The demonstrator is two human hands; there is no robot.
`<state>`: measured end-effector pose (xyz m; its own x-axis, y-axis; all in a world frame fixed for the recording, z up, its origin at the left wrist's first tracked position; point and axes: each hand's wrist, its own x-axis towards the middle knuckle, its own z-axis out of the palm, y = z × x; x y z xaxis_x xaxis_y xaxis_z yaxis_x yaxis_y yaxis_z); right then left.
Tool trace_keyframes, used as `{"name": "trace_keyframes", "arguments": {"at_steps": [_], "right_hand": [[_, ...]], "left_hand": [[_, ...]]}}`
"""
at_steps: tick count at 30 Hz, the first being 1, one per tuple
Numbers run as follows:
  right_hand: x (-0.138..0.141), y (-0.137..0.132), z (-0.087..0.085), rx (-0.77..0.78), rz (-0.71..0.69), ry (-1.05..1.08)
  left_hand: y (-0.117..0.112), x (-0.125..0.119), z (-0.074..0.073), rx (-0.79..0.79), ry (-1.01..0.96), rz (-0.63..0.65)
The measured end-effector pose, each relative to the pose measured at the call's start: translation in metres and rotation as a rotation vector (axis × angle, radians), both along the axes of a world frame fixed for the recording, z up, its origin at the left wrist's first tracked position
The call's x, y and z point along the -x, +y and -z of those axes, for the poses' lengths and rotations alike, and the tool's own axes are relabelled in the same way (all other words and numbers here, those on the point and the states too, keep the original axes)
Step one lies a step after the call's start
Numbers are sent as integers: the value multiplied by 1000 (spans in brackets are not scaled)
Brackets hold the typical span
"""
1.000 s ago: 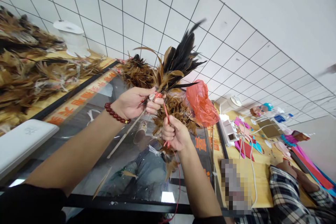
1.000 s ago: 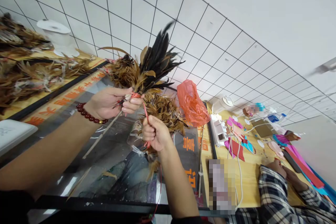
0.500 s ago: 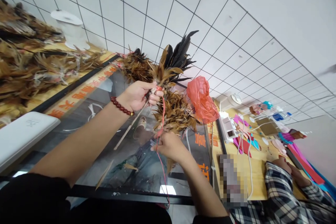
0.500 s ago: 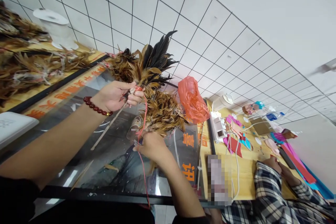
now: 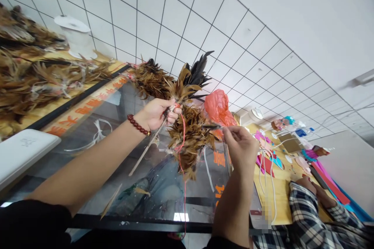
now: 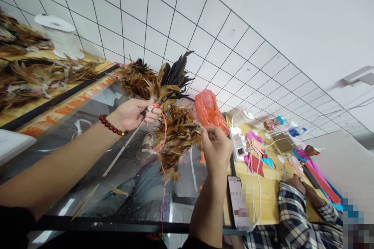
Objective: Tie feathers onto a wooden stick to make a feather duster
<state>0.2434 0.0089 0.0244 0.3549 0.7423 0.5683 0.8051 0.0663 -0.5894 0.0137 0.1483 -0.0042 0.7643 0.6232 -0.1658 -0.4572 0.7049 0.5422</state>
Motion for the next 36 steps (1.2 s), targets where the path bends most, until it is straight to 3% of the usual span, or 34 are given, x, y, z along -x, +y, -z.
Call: {"name": "trace_keyframes", "arguments": {"at_steps": [3, 6, 8, 11, 13, 19, 23, 29, 34, 36], "right_hand": [[29, 10, 1, -475, 104, -313], [67, 32, 23, -673, -43, -615], [84, 47, 40, -653, -140, -689], [97, 60, 55, -568, -162, -694], [98, 62, 58, -530, -147, -654], [90, 62, 56, -488, -154, -594], [85, 62, 60, -471, -194, -641], [83, 57, 67, -197, -269, -617], [79, 51, 68, -220, -304, -602], [77, 48, 66, -247, -319, -481]], "left_hand": [[-4, -9, 7, -4, 37, -52], [-12, -21, 12, -27, 114, -133], [-18, -29, 13, -52, 146, -264], [-24, -36, 12, -96, 135, -479], [-25, -37, 11, -113, 129, -524], [-23, -33, 6, -105, 78, -358], [-27, -30, 2, -184, 128, -244], [-33, -31, 6, -304, 224, -272], [-32, -35, 11, -372, 285, -325], [-31, -35, 13, -408, 300, -346]]}}
